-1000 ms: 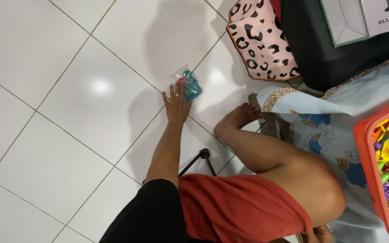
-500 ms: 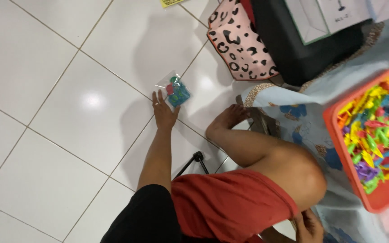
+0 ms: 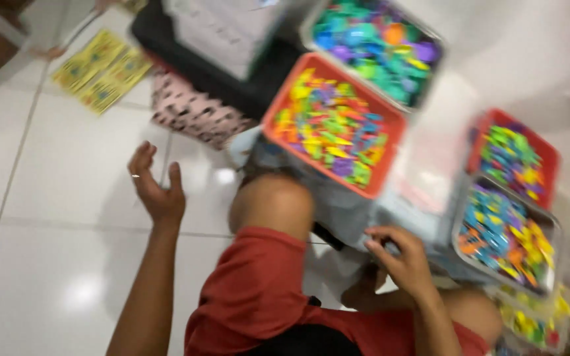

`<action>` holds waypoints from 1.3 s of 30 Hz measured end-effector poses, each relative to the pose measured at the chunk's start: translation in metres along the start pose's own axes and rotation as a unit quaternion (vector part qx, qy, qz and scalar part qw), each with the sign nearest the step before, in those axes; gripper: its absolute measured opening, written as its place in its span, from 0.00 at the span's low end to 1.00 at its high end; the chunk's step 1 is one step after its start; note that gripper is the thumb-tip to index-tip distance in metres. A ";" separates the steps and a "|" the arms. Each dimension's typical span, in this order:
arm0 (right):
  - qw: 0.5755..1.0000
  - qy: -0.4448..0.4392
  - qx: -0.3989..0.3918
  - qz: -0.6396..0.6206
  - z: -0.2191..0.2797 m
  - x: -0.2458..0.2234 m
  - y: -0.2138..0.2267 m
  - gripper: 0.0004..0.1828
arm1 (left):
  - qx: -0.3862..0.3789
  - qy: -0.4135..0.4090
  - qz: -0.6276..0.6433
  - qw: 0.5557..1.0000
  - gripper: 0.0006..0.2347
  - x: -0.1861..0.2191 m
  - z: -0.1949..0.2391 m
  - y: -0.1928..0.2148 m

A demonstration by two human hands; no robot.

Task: The person sits on the floor and packs various colorful plastic toys, including spoons, forks, and a purple toy, into clear plastic bags. They select items from multiple red and gray bins and place them into the bags, occasionally adjusting the bags or items.

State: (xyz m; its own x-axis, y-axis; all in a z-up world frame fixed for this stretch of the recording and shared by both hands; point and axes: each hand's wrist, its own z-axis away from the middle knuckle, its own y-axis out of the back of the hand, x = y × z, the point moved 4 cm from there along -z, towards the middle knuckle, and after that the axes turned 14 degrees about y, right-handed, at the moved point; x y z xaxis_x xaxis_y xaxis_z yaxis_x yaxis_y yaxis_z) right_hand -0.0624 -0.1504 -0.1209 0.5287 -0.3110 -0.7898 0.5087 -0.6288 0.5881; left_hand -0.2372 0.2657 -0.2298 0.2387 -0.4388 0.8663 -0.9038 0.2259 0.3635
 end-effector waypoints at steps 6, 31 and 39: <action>0.965 0.131 0.113 0.200 -0.042 -0.010 0.070 0.09 | -0.148 -0.248 0.115 0.950 0.13 0.183 -0.055 -0.059; 0.943 -0.024 -0.043 0.329 -0.088 0.121 0.119 0.08 | -0.536 -0.330 -0.185 0.755 0.21 0.342 0.065 -0.279; 0.989 0.079 0.068 0.107 -0.078 0.065 0.165 0.05 | -0.586 -0.303 -0.126 0.741 0.32 0.379 0.065 -0.254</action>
State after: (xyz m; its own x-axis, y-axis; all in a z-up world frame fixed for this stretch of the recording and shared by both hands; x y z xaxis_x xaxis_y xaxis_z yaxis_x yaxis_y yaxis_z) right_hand 0.1087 -0.2181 -0.0615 0.7193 -0.3396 -0.6060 0.2822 -0.6543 0.7016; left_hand 0.0597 -0.0142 -0.0164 -0.1761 -0.8252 0.5367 0.1554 0.5151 0.8430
